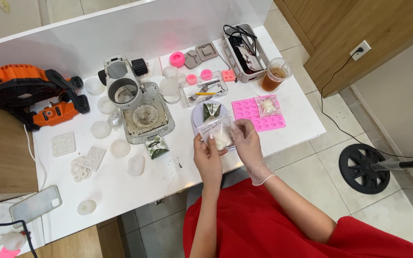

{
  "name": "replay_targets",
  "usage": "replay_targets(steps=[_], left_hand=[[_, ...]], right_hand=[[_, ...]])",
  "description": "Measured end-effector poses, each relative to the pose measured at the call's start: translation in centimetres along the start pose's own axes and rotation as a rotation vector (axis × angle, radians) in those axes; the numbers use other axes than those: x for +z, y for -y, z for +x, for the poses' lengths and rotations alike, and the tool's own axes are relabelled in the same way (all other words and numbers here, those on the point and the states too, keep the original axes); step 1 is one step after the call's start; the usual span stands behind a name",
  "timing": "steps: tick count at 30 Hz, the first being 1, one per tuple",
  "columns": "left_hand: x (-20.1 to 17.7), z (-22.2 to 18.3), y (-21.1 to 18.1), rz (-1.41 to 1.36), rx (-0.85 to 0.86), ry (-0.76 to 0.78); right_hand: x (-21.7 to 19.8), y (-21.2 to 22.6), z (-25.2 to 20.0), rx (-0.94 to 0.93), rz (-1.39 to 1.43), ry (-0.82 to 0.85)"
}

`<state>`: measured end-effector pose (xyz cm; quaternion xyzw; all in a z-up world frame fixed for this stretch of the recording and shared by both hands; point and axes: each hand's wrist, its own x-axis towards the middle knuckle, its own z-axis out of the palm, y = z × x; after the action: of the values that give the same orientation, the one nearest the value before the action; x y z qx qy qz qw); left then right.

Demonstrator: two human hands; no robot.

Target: Assembling a small decorative paper box and placing a wax melt inside for final packaging.

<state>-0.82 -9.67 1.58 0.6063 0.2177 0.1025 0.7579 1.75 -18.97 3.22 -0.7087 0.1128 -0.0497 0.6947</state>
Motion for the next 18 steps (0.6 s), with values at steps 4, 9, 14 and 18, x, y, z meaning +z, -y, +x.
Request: replay_targets(steps=[4, 9, 14, 18], left_hand=[[-1.3, 1.1, 1.6, 0.044, -0.006, -0.068], [-0.6, 0.3, 0.1, 0.159, 0.098, -0.167], [0.6, -1.0, -2.1, 0.23, 0.201, -0.163], [0.5, -1.2, -1.9, 0.196, 0.214, -0.138]], right_hand=[[-0.5, -2.8, 0.8, 0.078, -0.054, 0.11], [-0.4, -0.5, -0.9, 0.132, 0.037, 0.149], [-0.1, 0.4, -1.6, 0.075, 0.057, 0.12], [0.7, 2.8, -2.5, 0.057, 0.062, 0.06]])
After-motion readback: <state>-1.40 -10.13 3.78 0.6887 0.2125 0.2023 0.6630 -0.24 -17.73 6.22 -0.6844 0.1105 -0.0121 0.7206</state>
